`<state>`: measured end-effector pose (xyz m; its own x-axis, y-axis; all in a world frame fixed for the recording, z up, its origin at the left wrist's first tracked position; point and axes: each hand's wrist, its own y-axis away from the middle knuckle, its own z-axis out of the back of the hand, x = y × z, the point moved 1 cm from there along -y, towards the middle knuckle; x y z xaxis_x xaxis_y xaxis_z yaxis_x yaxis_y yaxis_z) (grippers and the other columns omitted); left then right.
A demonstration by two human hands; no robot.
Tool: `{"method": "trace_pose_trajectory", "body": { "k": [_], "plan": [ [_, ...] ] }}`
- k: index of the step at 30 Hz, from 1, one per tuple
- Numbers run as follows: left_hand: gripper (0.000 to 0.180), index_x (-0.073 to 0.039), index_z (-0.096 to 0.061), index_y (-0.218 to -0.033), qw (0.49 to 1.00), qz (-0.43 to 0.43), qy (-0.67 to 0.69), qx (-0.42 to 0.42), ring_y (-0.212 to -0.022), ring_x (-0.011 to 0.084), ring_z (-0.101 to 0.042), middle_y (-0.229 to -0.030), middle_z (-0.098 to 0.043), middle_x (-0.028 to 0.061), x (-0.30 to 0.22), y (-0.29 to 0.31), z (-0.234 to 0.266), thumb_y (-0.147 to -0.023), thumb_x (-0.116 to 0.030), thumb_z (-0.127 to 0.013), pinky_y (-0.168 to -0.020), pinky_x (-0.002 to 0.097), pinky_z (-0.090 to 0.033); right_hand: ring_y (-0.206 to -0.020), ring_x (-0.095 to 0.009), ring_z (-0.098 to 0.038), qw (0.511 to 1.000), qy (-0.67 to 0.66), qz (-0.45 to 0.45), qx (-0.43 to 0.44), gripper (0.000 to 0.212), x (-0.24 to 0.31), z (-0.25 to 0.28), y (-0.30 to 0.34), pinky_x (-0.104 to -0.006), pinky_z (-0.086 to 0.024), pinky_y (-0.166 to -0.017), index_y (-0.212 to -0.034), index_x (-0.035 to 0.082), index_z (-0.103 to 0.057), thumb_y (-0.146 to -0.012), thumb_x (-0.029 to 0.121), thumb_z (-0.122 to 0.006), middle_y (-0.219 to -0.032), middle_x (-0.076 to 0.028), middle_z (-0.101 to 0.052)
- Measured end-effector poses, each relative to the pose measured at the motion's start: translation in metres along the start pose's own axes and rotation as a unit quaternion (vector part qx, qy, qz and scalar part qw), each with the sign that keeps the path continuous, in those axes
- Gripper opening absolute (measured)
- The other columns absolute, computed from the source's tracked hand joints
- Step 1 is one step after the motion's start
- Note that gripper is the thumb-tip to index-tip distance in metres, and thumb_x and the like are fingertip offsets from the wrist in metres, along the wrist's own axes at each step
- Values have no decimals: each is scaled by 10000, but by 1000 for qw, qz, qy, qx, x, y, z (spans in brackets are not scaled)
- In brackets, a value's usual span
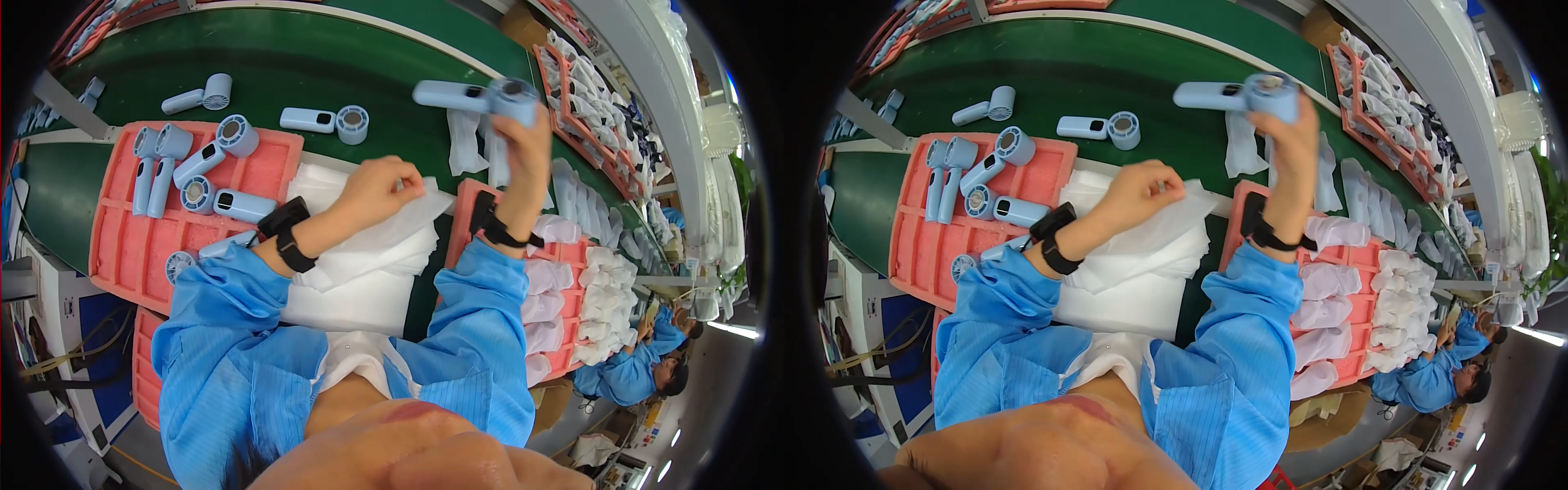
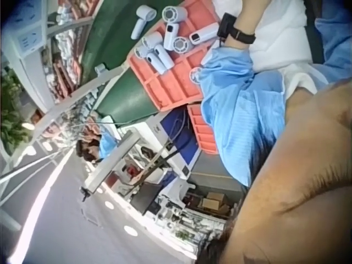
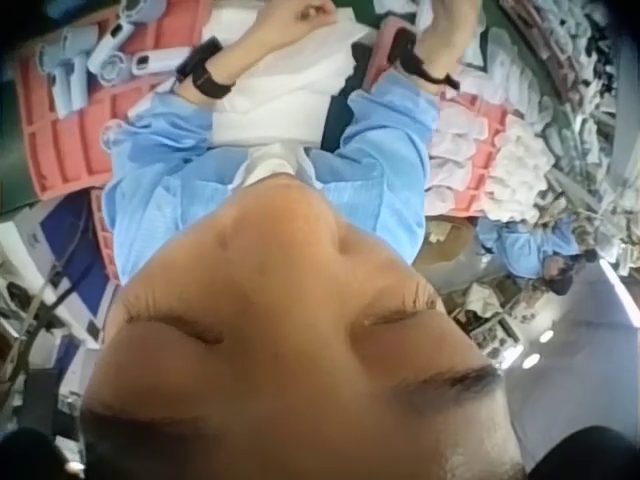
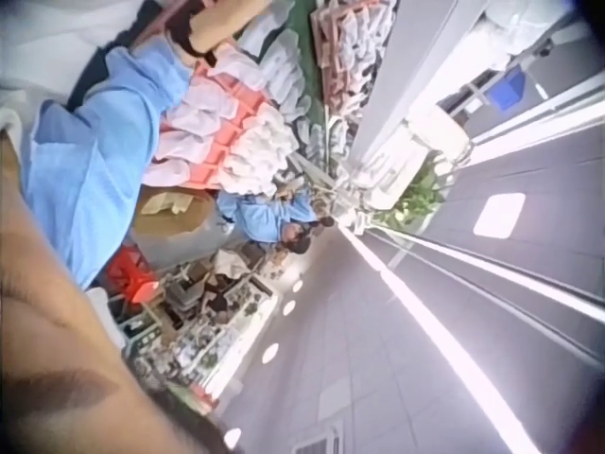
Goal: The person wraps handheld fans in protective bags by hand, occasionally setting a fan aside to pick up a different one. They also pick up a purple fan, press its buttons, and place it back on the conveyor belt before returning to wrapping the blue fans.
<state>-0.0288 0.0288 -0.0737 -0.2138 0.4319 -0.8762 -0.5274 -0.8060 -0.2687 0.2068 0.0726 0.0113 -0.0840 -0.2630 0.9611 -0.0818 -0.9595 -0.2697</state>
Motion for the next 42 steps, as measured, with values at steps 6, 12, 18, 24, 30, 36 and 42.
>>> {"method": "trace_pose_trajectory", "body": {
  "k": [6,12,18,24,30,36,42],
  "plan": [
    [89,-50,-663,-843,979,15,201,-35,-599,79,-507,-753,-604,-7,-16,-17,10,-814,-132,-683,-514,226,-377,-838,-168,-556,994,-29,84,61,640,24,58,54,-255,-437,-675,-1092,-12,-510,-528,182,-742,-973,-97,-558],
    [99,-24,-633,-864,973,68,203,-86,-633,39,-518,-762,-588,-34,-37,-16,22,-863,-122,-648,-531,194,-384,-887,-161,-551,982,-15,105,156,615,23,24,47,-270,-435,-783,-1056,6,-523,-478,109,-706,-1010,-84,-565],
    [114,-44,-565,-986,924,47,356,-129,-765,68,-562,-842,-609,-1,-45,-18,24,-923,-139,-565,-695,209,-441,-929,-203,-546,951,162,134,229,565,20,-26,51,-298,-420,-831,-1040,24,-529,-512,98,-714,-1005,-90,-545],
    [149,-59,-532,-1030,859,34,486,-154,-878,85,-563,-907,-613,14,-40,-25,26,-952,-185,-519,-805,243,-447,-928,-206,-554,939,247,193,140,523,8,-49,52,-306,-431,-841,-1046,30,-545,-537,21,-667,-1011,-84,-554],
    [150,-55,-523,-1028,814,23,571,-108,-790,58,-519,-846,-580,-11,-24,-17,30,-949,-183,-527,-676,199,-415,-889,-184,-582,954,187,167,163,511,11,-48,56,-286,-454,-803,-1050,24,-554,-554,30,-675,-991,-77,-582],
    [151,-28,-553,-1027,942,-17,297,-155,-660,27,-456,-747,-546,-31,-38,-16,24,-905,-109,-591,-590,172,-358,-878,-165,-587,974,168,123,93,489,11,-41,57,-275,-457,-792,-1037,31,-566,-564,44,-690,-972,-68,-590],
    [100,8,-618,-904,973,33,157,-168,-656,24,-484,-712,-551,-35,-27,-23,24,-853,-72,-650,-551,187,-380,-894,-193,-581,954,208,214,22,528,3,-39,55,-287,-466,-785,-1077,28,-578,-562,-2,-694,-995,-83,-558]
  ]
}}
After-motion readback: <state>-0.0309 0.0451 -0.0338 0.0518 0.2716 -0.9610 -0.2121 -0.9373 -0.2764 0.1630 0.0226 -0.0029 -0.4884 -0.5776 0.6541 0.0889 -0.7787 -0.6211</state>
